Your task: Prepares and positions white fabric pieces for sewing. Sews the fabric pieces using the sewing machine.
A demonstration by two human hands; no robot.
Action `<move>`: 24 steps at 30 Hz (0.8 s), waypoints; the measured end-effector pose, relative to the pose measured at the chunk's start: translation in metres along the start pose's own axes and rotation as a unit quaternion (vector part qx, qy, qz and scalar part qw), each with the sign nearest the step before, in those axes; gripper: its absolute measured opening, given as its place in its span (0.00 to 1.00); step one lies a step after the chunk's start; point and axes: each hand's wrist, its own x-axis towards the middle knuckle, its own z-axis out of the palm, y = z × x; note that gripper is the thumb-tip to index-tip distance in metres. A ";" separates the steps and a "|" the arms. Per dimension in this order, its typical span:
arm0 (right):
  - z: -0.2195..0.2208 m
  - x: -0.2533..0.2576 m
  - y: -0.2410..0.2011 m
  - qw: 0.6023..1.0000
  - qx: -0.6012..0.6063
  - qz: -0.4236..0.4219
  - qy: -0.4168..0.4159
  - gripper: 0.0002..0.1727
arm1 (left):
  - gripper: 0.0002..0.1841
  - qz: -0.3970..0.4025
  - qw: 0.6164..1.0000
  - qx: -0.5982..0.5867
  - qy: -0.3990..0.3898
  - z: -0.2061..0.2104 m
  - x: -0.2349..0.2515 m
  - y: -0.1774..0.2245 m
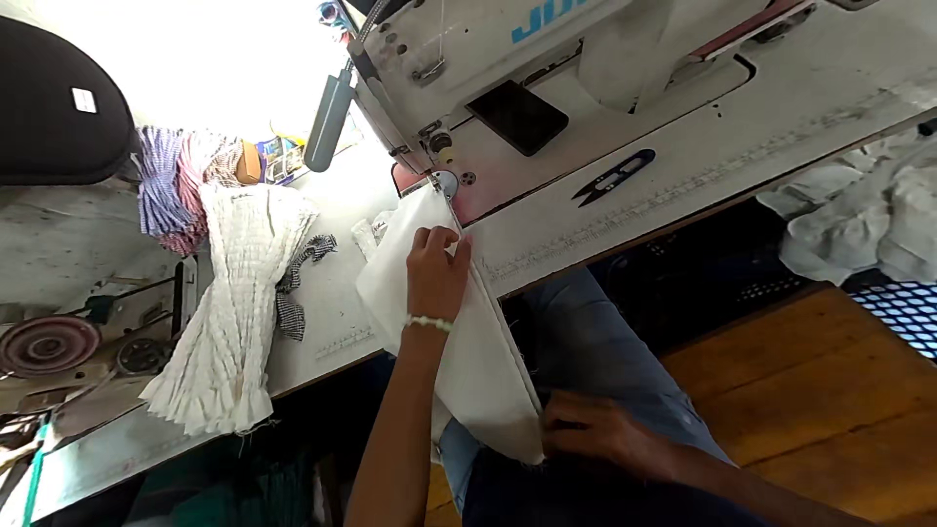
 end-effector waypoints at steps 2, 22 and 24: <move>-0.001 -0.004 0.001 1.000 -0.004 0.024 0.008 0.07 | 0.18 -0.069 0.997 0.014 -0.006 0.016 0.015 -0.007; 0.004 0.007 0.004 0.998 0.054 0.009 -0.038 0.06 | 0.18 -0.104 0.990 0.054 -0.072 -0.001 0.035 -0.007; 0.005 0.007 0.004 0.997 0.059 0.010 -0.044 0.07 | 0.19 -0.082 0.994 0.058 -0.044 0.008 0.032 -0.010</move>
